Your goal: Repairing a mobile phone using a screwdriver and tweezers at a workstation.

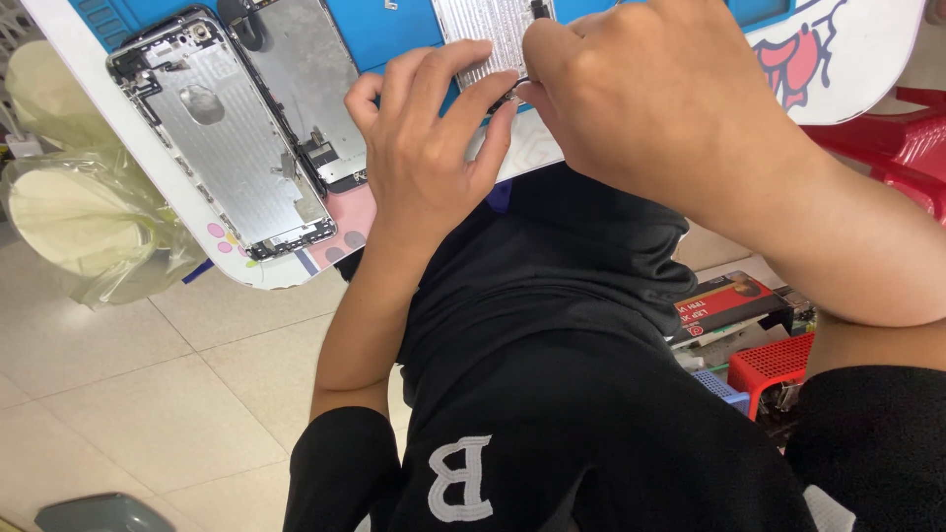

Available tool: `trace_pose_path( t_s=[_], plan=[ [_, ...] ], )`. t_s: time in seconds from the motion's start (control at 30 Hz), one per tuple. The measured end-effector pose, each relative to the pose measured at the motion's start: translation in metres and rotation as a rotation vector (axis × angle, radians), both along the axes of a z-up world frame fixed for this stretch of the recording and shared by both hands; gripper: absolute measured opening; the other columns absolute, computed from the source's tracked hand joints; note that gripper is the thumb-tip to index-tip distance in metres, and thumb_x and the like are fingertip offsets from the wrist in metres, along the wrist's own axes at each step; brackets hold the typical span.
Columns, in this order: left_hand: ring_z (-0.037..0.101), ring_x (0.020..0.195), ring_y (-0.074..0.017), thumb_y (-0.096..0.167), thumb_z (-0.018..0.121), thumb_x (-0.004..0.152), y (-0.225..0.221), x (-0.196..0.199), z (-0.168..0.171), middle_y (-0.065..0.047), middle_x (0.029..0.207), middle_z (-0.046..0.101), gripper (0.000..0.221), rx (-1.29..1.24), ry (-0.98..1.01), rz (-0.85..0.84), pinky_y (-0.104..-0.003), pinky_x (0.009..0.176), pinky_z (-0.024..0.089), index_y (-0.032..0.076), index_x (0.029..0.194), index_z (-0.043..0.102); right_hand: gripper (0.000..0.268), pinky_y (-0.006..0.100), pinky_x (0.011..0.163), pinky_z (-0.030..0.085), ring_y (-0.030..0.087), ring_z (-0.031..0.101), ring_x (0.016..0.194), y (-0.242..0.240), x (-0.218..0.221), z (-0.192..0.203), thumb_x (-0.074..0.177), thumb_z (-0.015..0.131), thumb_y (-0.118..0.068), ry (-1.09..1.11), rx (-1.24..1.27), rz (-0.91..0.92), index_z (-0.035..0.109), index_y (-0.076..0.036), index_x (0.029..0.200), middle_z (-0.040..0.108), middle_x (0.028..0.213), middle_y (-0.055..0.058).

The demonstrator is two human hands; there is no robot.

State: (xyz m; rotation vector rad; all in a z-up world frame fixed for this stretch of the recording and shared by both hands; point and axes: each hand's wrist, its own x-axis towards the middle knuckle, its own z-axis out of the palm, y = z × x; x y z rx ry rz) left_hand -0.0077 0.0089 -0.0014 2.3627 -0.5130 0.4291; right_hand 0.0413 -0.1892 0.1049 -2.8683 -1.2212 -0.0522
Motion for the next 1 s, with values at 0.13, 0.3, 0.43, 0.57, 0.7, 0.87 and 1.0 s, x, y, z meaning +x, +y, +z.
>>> trace_pose_path(
  t_s=[0.13, 0.3, 0.43, 0.57, 0.7, 0.87, 1.0],
  plan=[
    [0.059, 0.120, -0.0180, 0.020, 0.080, 0.097, 0.001, -0.001, 0.001, 0.004, 0.131, 0.063, 0.021, -0.005, 0.015, 0.006, -0.039, 0.104, 0.031, 0.017, 0.118, 0.077, 0.017, 0.035, 0.055, 0.050, 0.024, 0.065, 0.057, 0.007, 0.006, 0.012, 0.087, 0.083, -0.019, 0.044, 0.112, -0.023, 0.073, -0.006, 0.084, 0.062, 0.060, 0.005],
    [0.059, 0.119, -0.0186, 0.023, 0.082, 0.100, 0.000, 0.001, 0.002, 0.003, 0.129, 0.064, 0.019, -0.026, 0.003, 0.006, -0.040, 0.103, 0.031, 0.016, 0.117, 0.077, 0.010, 0.028, 0.062, 0.052, 0.019, 0.071, 0.073, -0.036, -0.003, -0.008, 0.099, 0.080, -0.002, 0.303, 0.469, -0.165, 0.072, 0.004, 0.095, 0.070, 0.081, 0.009],
    [0.059, 0.118, -0.0178, 0.021, 0.084, 0.099, -0.002, 0.000, 0.000, 0.005, 0.129, 0.065, 0.018, -0.018, 0.019, -0.008, -0.039, 0.103, 0.031, 0.017, 0.115, 0.078, 0.001, 0.024, 0.076, 0.062, 0.020, 0.077, 0.089, -0.074, -0.018, -0.066, 0.114, 0.064, 0.011, 0.457, 1.053, -0.241, 0.064, 0.011, 0.114, 0.071, 0.099, 0.018],
    [0.055, 0.123, -0.0186, 0.021, 0.083, 0.098, -0.008, 0.006, 0.003, 0.005, 0.135, 0.062, 0.019, 0.050, -0.016, 0.020, -0.041, 0.104, 0.027, 0.019, 0.116, 0.078, 0.006, 0.025, 0.067, 0.060, 0.023, 0.076, 0.083, -0.074, -0.021, -0.106, 0.113, 0.068, 0.009, 0.427, 1.249, -0.314, 0.062, 0.010, 0.113, 0.070, 0.099, 0.020],
    [0.052, 0.130, -0.0189, 0.024, 0.084, 0.101, -0.017, 0.018, 0.016, 0.006, 0.141, 0.058, 0.013, 0.096, 0.001, 0.000, -0.039, 0.103, 0.026, 0.020, 0.110, 0.076, 0.010, 0.022, 0.055, 0.056, 0.018, 0.074, 0.075, -0.064, -0.017, -0.110, 0.103, 0.070, 0.002, 0.481, 1.361, -0.585, 0.061, 0.006, 0.104, 0.070, 0.088, 0.013],
    [0.052, 0.126, -0.0206, 0.017, 0.086, 0.092, -0.024, 0.035, 0.025, 0.003, 0.138, 0.060, 0.015, 0.133, 0.022, -0.040, -0.044, 0.101, 0.029, 0.018, 0.102, 0.075, 0.012, 0.024, 0.065, 0.060, 0.020, 0.077, 0.080, -0.076, -0.019, -0.120, 0.112, 0.072, 0.001, 0.431, 1.296, -0.372, 0.061, 0.008, 0.112, 0.071, 0.098, 0.016],
    [0.051, 0.127, -0.0212, 0.017, 0.086, 0.093, -0.025, 0.037, 0.024, 0.003, 0.139, 0.059, 0.015, 0.154, 0.034, -0.070, -0.044, 0.101, 0.029, 0.018, 0.104, 0.076, 0.013, 0.025, 0.067, 0.060, 0.020, 0.077, 0.080, -0.078, -0.020, -0.121, 0.112, 0.073, 0.002, 0.449, 1.293, -0.378, 0.062, 0.008, 0.112, 0.071, 0.094, 0.017]
  ],
)
